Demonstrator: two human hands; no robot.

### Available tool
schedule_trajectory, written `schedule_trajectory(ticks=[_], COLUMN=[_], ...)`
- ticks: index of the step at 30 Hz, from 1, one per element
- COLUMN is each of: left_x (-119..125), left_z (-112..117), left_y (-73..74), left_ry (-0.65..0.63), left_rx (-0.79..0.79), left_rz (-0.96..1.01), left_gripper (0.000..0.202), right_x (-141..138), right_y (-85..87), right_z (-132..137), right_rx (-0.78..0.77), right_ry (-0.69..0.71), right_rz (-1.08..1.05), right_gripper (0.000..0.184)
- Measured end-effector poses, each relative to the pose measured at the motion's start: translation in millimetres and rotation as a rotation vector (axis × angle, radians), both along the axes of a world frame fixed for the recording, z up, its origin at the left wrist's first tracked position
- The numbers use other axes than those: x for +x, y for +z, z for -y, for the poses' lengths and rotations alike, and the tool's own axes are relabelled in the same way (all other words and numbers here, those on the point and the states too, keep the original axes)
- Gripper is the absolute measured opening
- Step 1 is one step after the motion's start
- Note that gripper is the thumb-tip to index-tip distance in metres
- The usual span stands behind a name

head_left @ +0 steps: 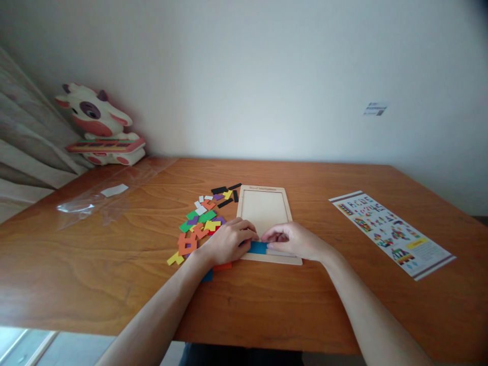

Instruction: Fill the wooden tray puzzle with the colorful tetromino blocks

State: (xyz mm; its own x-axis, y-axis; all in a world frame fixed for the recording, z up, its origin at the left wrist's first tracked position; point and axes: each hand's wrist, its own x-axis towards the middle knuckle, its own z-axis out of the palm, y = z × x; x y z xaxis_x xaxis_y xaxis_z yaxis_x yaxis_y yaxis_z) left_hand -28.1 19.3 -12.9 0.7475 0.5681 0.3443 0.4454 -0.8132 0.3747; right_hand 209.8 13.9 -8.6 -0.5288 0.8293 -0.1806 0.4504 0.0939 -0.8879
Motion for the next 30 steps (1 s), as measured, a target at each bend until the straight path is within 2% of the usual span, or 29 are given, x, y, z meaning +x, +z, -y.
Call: schedule_trajectory(ticks=[5, 9, 13, 17, 18, 20, 22, 26, 30], left_x=[-1, -1, -1, -8, -11, -18, -23, -28, -29], left_z=[-2, -3, -6, -19, -22, -29, -34, -38, -40], left_y=[-5.0, -6.6, -3.3, 0.7, 1.6, 3.5, 5.0, 4.7, 0.3], left_ry=[-0.003, 0.005, 0.126, 0.361, 0.417, 0.511, 0.579, 0.669, 0.722], left_rx=[-0.046, -0.125, -0.404, -0.731, -0.799, -0.890, -0.938, -0.918, -0.803], left_rz=[0.049, 0.165, 0.424, 0.897, 1.019, 1.226, 1.370, 1.477, 1.502], left_gripper=[0.028, 0.030, 0.022, 0.018, 0.019, 0.021, 0.022, 0.021, 0.017], right_x=[-3, -2, -9, -38, -48, -66, -81, -96, -97], right_y=[3.5, 3.0, 4.8, 8.4, 8.2, 5.6, 0.1, -12.5, -17.4], right_z=[2, 2, 6, 20, 25, 37, 49, 64, 64], right_rx=[-0.021, -0.043, 0.059, 0.341, 0.451, 0.656, 0.799, 0.912, 0.930], right_ry=[0.014, 0.032, -0.043, -0.098, -0.067, 0.102, 0.245, 0.422, 0.518], right_rz=[-0.038, -0.080, -0.047, -0.075, -0.097, -0.094, -0.044, 0.044, -0.002], right_gripper=[0.024, 0.025, 0.025, 0.021, 0.019, 0.016, 0.022, 0.038, 0.027])
